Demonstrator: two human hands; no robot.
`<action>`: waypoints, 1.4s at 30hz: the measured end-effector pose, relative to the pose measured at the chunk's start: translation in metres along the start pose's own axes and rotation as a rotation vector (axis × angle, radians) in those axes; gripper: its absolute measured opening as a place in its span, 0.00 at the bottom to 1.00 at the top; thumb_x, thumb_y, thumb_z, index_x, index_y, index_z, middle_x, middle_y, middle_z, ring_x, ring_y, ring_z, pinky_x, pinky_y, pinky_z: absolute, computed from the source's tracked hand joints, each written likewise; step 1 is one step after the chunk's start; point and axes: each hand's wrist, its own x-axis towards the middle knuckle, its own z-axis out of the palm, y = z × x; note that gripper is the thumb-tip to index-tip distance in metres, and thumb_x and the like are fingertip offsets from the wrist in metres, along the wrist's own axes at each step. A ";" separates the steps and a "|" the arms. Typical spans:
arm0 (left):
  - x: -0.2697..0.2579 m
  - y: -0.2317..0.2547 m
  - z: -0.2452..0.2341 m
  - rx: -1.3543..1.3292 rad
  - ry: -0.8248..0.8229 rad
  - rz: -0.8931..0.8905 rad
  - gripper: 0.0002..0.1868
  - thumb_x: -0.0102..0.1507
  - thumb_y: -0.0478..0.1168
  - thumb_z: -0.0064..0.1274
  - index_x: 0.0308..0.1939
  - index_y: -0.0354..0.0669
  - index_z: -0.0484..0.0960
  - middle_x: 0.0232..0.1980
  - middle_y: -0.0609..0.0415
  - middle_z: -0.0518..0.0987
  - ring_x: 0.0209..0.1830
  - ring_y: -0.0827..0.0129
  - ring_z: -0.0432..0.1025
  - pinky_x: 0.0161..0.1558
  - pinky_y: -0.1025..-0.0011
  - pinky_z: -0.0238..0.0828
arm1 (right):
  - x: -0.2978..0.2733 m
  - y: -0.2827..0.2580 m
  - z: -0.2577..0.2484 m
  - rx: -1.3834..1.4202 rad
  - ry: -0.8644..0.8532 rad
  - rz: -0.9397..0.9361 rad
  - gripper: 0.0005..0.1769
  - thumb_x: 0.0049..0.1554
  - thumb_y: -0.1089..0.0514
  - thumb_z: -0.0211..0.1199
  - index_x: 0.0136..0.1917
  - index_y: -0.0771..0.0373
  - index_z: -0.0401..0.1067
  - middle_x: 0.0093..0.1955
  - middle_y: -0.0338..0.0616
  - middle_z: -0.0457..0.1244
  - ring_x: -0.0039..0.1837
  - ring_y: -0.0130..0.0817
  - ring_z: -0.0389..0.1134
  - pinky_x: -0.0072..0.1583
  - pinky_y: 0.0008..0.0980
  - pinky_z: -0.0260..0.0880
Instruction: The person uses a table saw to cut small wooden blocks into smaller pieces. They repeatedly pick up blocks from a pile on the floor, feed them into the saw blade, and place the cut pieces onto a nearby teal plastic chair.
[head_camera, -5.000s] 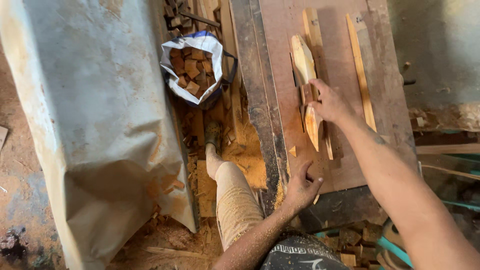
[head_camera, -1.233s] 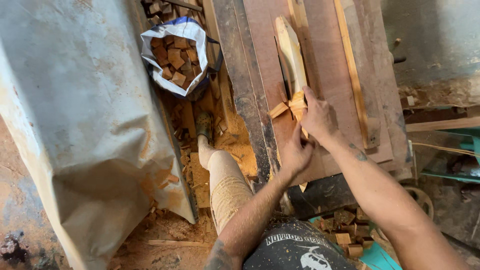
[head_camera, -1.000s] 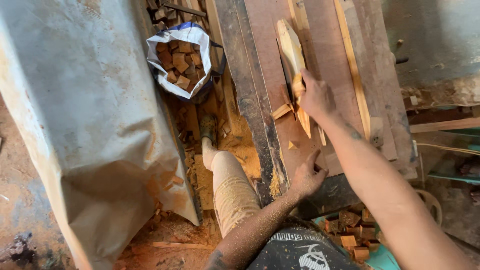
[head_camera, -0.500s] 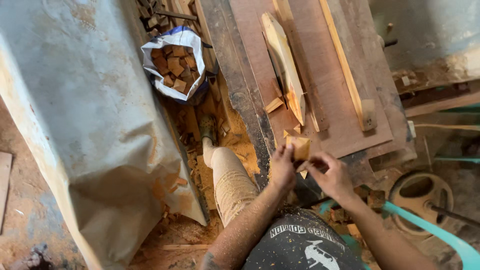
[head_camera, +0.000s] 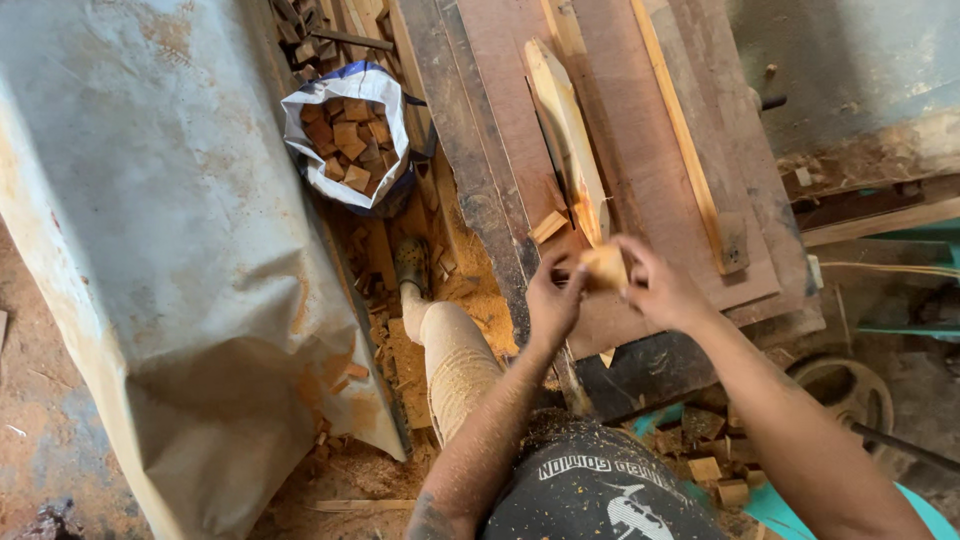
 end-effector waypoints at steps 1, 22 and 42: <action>-0.003 0.003 0.005 0.122 0.171 0.075 0.20 0.69 0.42 0.51 0.63 0.39 0.76 0.39 0.44 0.87 0.38 0.65 0.82 0.43 0.68 0.81 | 0.009 -0.006 -0.001 -0.060 0.125 -0.230 0.41 0.59 0.63 0.62 0.80 0.41 0.52 0.53 0.51 0.71 0.45 0.48 0.72 0.47 0.46 0.76; -0.005 0.009 0.052 0.250 -0.087 0.077 0.54 0.60 0.41 0.58 0.82 0.34 0.40 0.42 0.30 0.82 0.42 0.41 0.79 0.50 0.54 0.77 | 0.058 -0.034 0.007 -0.476 0.401 -0.396 0.41 0.56 0.60 0.62 0.80 0.59 0.54 0.40 0.64 0.69 0.43 0.59 0.74 0.49 0.54 0.76; -0.072 0.010 0.034 0.536 -0.589 0.150 0.22 0.63 0.51 0.57 0.56 0.45 0.87 0.44 0.45 0.87 0.38 0.55 0.80 0.45 0.59 0.77 | 0.093 -0.051 -0.007 -0.374 0.404 -0.444 0.39 0.56 0.70 0.56 0.80 0.59 0.57 0.36 0.60 0.66 0.38 0.56 0.71 0.39 0.53 0.74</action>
